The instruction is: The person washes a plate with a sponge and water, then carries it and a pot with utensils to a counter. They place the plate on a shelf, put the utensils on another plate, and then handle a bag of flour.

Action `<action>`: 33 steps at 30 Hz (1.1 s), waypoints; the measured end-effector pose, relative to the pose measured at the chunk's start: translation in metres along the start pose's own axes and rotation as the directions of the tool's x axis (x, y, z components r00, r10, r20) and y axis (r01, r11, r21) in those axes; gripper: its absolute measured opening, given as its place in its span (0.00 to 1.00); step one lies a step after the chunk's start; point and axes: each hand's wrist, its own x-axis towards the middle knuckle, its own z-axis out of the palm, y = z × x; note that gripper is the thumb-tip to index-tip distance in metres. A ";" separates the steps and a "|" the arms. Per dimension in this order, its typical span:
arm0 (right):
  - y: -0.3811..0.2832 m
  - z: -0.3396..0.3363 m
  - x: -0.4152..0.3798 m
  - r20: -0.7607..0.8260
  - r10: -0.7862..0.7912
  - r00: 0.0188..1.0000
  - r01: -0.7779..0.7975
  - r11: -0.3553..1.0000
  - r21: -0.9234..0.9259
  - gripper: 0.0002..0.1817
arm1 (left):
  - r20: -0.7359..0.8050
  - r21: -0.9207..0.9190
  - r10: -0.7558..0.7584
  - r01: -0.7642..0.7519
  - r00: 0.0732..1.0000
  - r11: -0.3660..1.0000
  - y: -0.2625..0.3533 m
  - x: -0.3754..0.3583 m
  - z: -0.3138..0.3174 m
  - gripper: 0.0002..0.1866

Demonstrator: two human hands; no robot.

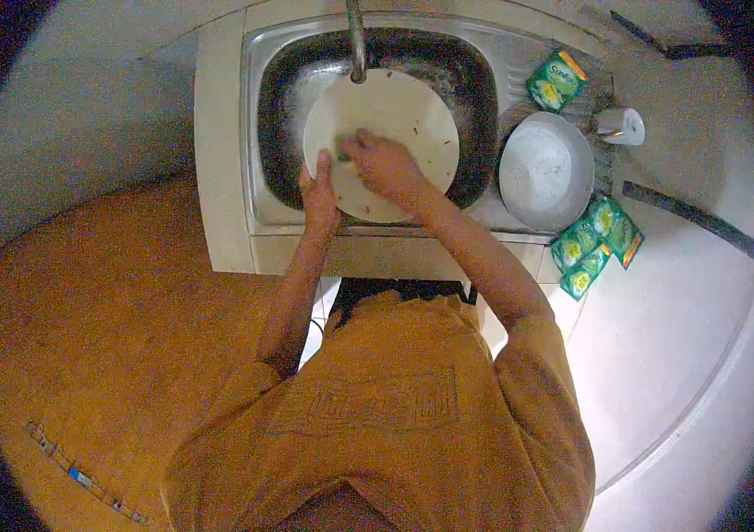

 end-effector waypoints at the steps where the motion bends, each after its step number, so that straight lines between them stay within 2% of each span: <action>1: 0.005 -0.001 0.010 -0.050 0.070 0.996 -0.072 0.997 -0.041 0.26 | -0.004 0.002 0.002 -0.002 1.000 1.000 -0.001 -0.001 -0.002 0.28; 2: 0.012 -0.006 0.016 -0.052 0.067 0.996 -0.069 0.997 -0.038 0.26 | -0.026 -0.042 -0.009 0.008 1.000 0.999 -0.002 -0.001 -0.004 0.27; 4: 0.024 -0.029 0.024 0.090 0.298 0.950 -0.294 0.954 -0.058 0.26 | -0.054 -0.085 -0.019 0.014 0.998 0.996 0.000 0.000 -0.008 0.27; 5: 0.031 -0.014 0.021 0.052 0.233 0.971 -0.225 0.967 -0.122 0.19 | -0.037 -0.127 -0.047 0.042 0.998 0.991 0.002 0.000 -0.011 0.26; 6: 0.026 -0.002 0.018 0.057 0.226 0.973 -0.218 0.968 -0.122 0.19 | -0.018 -0.173 -0.075 0.071 0.997 0.982 0.004 0.001 -0.012 0.25; 7: 0.013 0.010 0.013 -0.029 0.074 0.997 -0.077 0.993 -0.094 0.19 | -0.023 -0.177 -0.078 0.073 0.997 0.982 0.004 0.001 -0.012 0.25; 8: 0.003 0.021 0.012 -0.118 -0.075 0.990 0.066 0.995 -0.076 0.20 | -0.013 -0.022 -0.035 0.035 0.999 0.999 0.003 0.000 -0.013 0.24; 9: -0.001 0.032 0.024 -0.077 -0.092 0.993 0.086 0.993 -0.078 0.19 | 0.007 0.136 0.008 -0.009 1.000 0.991 0.004 -0.001 -0.012 0.24; 10: 0.001 0.031 0.035 -0.077 -0.092 0.993 0.086 0.993 -0.076 0.19 | 0.006 0.138 0.008 -0.009 1.000 0.990 0.004 -0.004 -0.011 0.24; 12: 0.010 0.030 0.061 -0.046 0.009 0.999 -0.015 0.991 -0.130 0.18 | -0.034 -0.024 -0.127 0.127 0.991 0.992 0.005 -0.017 -0.010 0.21; 13: 0.021 0.033 0.070 -0.100 0.009 0.995 -0.022 0.992 -0.126 0.17 | -0.038 -0.014 -0.131 0.131 0.991 0.991 0.007 -0.021 -0.011 0.21; 14: 0.031 0.036 0.065 -0.100 0.007 0.995 -0.019 0.992 -0.121 0.17 | -0.060 -0.107 -0.152 0.145 0.987 0.984 0.009 -0.022 -0.009 0.21; 15: 0.032 0.023 0.061 -0.006 0.093 0.996 -0.093 0.987 -0.128 0.18 | -0.079 -0.203 -0.174 0.155 0.982 0.967 0.011 -0.021 -0.008 0.21; 16: 0.031 0.015 0.055 0.089 0.177 0.980 -0.163 0.976 -0.145 0.18 | -0.084 -0.207 -0.173 0.152 0.981 0.966 0.001 -0.014 -0.013 0.21; 18: 0.017 0.021 0.027 0.121 0.117 0.986 -0.104 0.989 -0.109 0.18 | -0.043 0.000 -0.049 0.049 0.998 0.999 -0.028 -0.001 -0.029 0.21; 20: 0.009 0.034 0.021 0.151 0.055 0.987 -0.044 0.996 -0.074 0.18 | -0.056 0.014 -0.013 0.014 0.998 1.000 -0.014 -0.004 -0.029 0.22; 22: -0.011 0.045 0.035 -0.099 -0.124 0.987 0.122 0.992 -0.020 0.18 | -0.053 0.032 0.029 -0.027 0.998 0.999 -0.010 -0.005 -0.027 0.24; 23: -0.009 0.042 0.059 0.173 0.074 0.982 -0.076 0.997 0.004 0.26 | -0.079 0.145 0.063 -0.051 0.995 0.988 -0.013 -0.006 -0.030 0.24; 24: 0.004 0.045 0.072 0.176 0.072 0.982 -0.075 0.997 0.010 0.26 | -0.103 0.260 0.096 -0.067 0.990 0.963 -0.016 -0.008 -0.034 0.24; 25: 0.019 0.047 0.080 0.139 0.101 0.985 -0.098 0.995 -0.026 0.25 | -0.104 0.269 0.093 -0.062 0.990 0.961 -0.014 -0.012 -0.037 0.24; 27: 0.039 0.051 0.073 0.100 0.121 0.988 -0.115 0.992 -0.060 0.24 | -0.136 0.114 0.044 -0.028 0.990 0.993 -0.002 -0.021 -0.043 0.25; 29: 0.063 0.064 0.049 -0.071 0.082 0.994 -0.092 0.984 -0.152 0.19 | -0.181 0.114 0.013 0.007 0.983 0.993 0.010 -0.027 -0.050 0.25; 31: 0.055 0.051 0.018 0.058 0.173 0.983 -0.169 0.983 -0.078 0.21 | -0.227 0.113 -0.024 0.051 0.974 0.992 0.006 -0.028 -0.062 0.25; 32: 0.035 0.039 0.009 0.262 0.273 0.926 -0.253 0.962 -0.107 0.21 | -0.256 0.252 0.078 -0.011 0.964 0.968 -0.008 -0.024 -0.071 0.24; 33: 0.016 0.028 0.002 0.449 0.363 0.817 -0.329 0.931 -0.155 0.22 | -0.266 0.389 0.180 -0.066 0.947 0.919 -0.015 -0.022 -0.076 0.24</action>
